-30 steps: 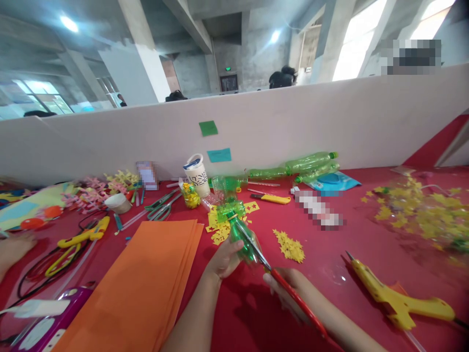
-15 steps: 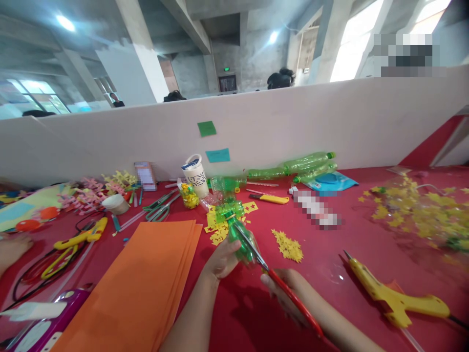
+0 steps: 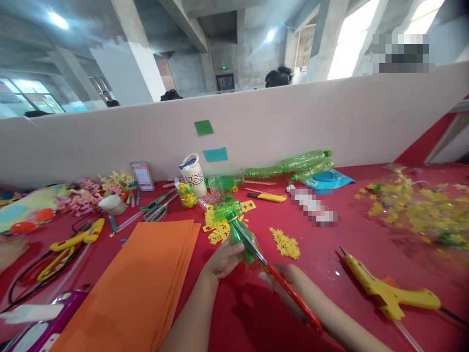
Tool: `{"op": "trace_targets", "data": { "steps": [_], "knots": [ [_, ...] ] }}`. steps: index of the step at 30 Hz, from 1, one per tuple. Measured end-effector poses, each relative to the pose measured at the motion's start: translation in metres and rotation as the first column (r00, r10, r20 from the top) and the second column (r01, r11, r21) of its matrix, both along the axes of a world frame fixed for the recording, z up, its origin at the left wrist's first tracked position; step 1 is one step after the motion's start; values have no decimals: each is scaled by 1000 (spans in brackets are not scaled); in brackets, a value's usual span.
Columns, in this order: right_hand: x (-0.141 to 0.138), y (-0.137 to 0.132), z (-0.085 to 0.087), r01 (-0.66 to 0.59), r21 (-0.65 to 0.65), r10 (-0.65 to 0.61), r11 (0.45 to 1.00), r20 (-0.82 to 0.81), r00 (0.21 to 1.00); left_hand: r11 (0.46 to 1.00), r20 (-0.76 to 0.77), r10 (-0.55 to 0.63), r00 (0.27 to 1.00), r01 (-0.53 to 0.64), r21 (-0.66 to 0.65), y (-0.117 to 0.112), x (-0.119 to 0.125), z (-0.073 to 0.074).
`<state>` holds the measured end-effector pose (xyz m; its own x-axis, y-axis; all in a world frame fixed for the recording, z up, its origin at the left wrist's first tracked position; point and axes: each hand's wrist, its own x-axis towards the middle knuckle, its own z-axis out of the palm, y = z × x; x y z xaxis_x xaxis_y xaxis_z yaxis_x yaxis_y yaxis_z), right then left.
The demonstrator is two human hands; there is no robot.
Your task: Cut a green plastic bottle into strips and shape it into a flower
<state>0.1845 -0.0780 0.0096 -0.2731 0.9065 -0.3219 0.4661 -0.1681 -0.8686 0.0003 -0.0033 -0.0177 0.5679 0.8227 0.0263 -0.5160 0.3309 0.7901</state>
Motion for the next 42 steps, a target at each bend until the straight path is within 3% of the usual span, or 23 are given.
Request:
{"op": "trace_targets", "data": {
  "steps": [6, 9, 19, 27, 31, 36, 39, 42],
  "knots": [
    [3, -2, 8, -86, -102, 66, 991, -187, 980, 999, 52, 28, 998, -26, -30, 0, -2, 3],
    [10, -3, 16, -183, -63, 161, 981, -262, 951, 996, 124, 63, 990, -54, -75, 1, -7, 5],
    [21, -3, 30, -192, -128, 178, 973, -116, 977, 993, 145, 95, 985, -84, -79, 4, -17, 7],
    [20, -2, 30, -217, -92, 203, 972, -148, 968, 991, 172, 94, 981, -76, -109, 3, -16, 12],
    [21, -1, 30, -213, -51, 210, 976, -68, 975, 959, 196, 228, 954, -185, -215, 8, -18, 13],
    [24, 3, 28, -257, 135, 226, 957, 209, 952, 870, 230, 462, 857, -387, -306, 18, -23, 15],
    [23, 4, 25, -277, 103, 241, 955, 272, 932, 842, 219, 512, 831, -433, -322, 20, -24, 17],
    [21, 3, 23, -281, 81, 257, 956, 226, 940, 835, 193, 525, 829, -457, -306, 20, -22, 17]
  ]
}}
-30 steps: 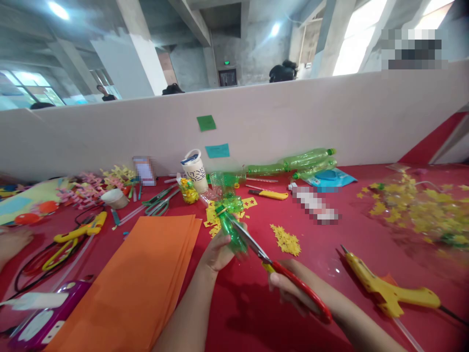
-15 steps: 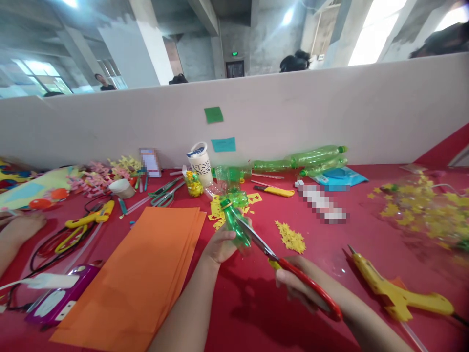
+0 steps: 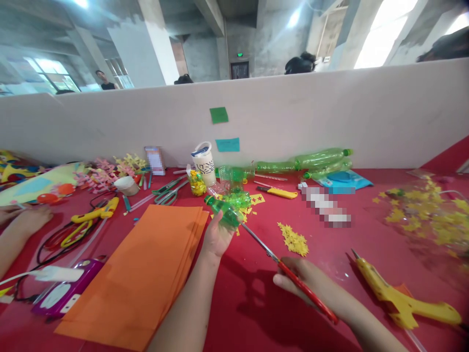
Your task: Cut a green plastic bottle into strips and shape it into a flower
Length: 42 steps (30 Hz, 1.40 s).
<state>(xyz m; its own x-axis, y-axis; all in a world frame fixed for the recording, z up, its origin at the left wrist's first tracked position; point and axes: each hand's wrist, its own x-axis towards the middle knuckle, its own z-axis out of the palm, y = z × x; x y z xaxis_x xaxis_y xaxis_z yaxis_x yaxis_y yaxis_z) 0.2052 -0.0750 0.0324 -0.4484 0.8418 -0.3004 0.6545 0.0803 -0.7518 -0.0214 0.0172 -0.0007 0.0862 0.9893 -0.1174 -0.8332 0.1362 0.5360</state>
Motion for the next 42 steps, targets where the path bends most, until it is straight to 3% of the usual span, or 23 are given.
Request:
{"op": "trace_targets", "data": {
  "steps": [4, 14, 24, 31, 37, 42],
  "knots": [
    [-4, -2, 1, 7, -33, -10, 999, -72, 997, 1000, -15, -18, 1000, 18, 11, 0, 4, -3],
    [-6, -1, -1, 52, -41, -55, 998, -79, 995, 991, -47, -93, 995, 97, 94, -2, 5, -5],
    [-12, -4, 5, 109, -174, -131, 979, -120, 984, 989, -79, -122, 989, 127, 70, -4, 8, -4],
    [-11, -3, -1, 117, -163, -139, 980, -131, 982, 989, -69, -131, 989, 136, 63, -4, 5, -3],
    [-9, -4, -13, 94, -166, -123, 982, -178, 976, 965, -196, -232, 953, 250, 75, -8, 9, -10],
    [-10, -3, -4, 131, -199, -163, 971, -158, 974, 960, -230, -243, 942, 268, 82, -8, 11, -13]
  ]
}}
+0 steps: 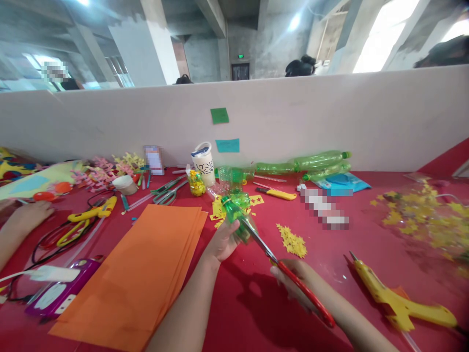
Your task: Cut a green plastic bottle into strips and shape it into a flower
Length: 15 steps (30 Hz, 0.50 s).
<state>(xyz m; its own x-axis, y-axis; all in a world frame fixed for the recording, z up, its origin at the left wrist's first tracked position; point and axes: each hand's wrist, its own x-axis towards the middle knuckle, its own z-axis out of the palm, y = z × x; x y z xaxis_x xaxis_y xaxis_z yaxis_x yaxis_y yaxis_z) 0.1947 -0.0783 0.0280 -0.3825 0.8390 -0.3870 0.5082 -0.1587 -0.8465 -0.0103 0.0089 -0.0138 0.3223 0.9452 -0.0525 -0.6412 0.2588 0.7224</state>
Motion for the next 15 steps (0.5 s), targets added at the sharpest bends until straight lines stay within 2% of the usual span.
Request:
{"op": "trace_targets", "data": {
  "steps": [4, 8, 12, 15],
  "knots": [
    [-3, 0, 7, 37, -38, -35, 999, 53, 998, 1000, 3, 8, 1000, -8, 1, 2, -2, -1],
    [-2, 0, 3, 30, -33, -28, 999, 35, 999, 1000, -4, 5, 1000, -5, 24, 2, -4, 0],
    [1, 0, -7, -12, 17, 11, 1000, 31, 999, 994, -97, -94, 991, 99, 51, -2, -1, 2],
    [2, 1, -10, 17, 39, -18, 999, 44, 999, 986, -148, -148, 978, 156, 49, -5, 3, 2]
  ]
}}
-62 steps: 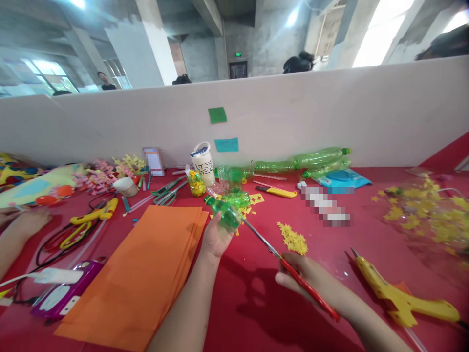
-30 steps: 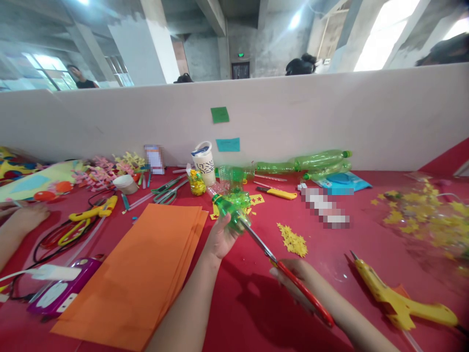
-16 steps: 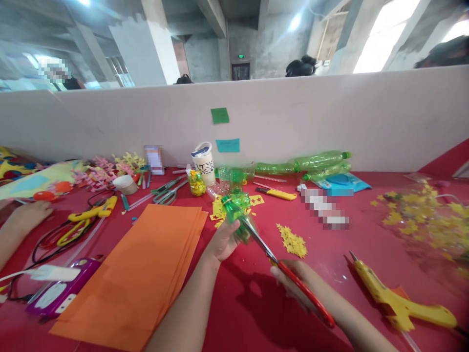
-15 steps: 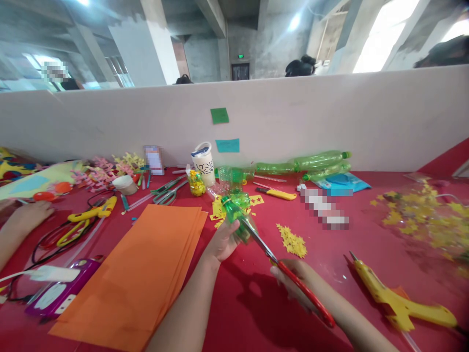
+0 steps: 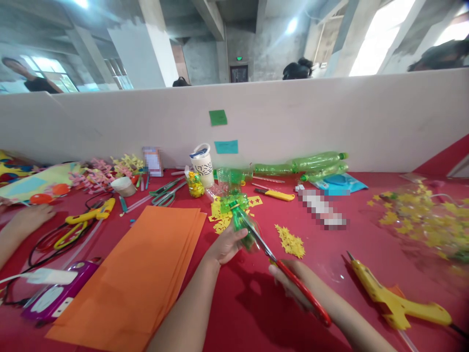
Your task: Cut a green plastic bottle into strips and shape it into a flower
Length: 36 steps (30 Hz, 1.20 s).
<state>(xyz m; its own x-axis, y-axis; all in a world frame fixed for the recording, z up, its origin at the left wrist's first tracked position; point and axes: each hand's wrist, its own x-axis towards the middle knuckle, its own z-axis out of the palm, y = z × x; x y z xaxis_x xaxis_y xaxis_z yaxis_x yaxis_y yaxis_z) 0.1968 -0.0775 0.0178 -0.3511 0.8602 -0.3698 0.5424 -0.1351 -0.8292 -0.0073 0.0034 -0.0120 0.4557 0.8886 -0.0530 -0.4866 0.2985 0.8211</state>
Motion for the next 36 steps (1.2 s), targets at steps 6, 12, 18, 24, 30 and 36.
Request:
{"op": "trace_targets", "data": {
  "steps": [6, 12, 18, 24, 30, 36],
  "knots": [
    [-5, 2, 10, 54, -50, -54, 997, -11, 998, 999, 29, 36, 999, -35, -17, 0, 3, -1],
    [-9, 3, 2, 56, -20, -55, 998, 22, 998, 1000, 29, 21, 999, -21, -7, 0, 2, 1],
    [-7, 2, -6, 83, -41, -85, 996, -49, 995, 992, -40, -113, 993, 115, 51, -4, 9, -3],
    [-8, 4, 6, 68, -63, -71, 996, -45, 996, 994, -44, -103, 994, 104, 30, -6, 13, -4],
    [-11, 4, 5, 106, -84, -107, 991, 0, 994, 993, -50, -108, 993, 110, 40, -7, 12, -1],
    [-10, 6, 5, 127, -60, -126, 990, 14, 992, 992, -45, -108, 993, 110, 58, -8, 12, -1]
  ]
}}
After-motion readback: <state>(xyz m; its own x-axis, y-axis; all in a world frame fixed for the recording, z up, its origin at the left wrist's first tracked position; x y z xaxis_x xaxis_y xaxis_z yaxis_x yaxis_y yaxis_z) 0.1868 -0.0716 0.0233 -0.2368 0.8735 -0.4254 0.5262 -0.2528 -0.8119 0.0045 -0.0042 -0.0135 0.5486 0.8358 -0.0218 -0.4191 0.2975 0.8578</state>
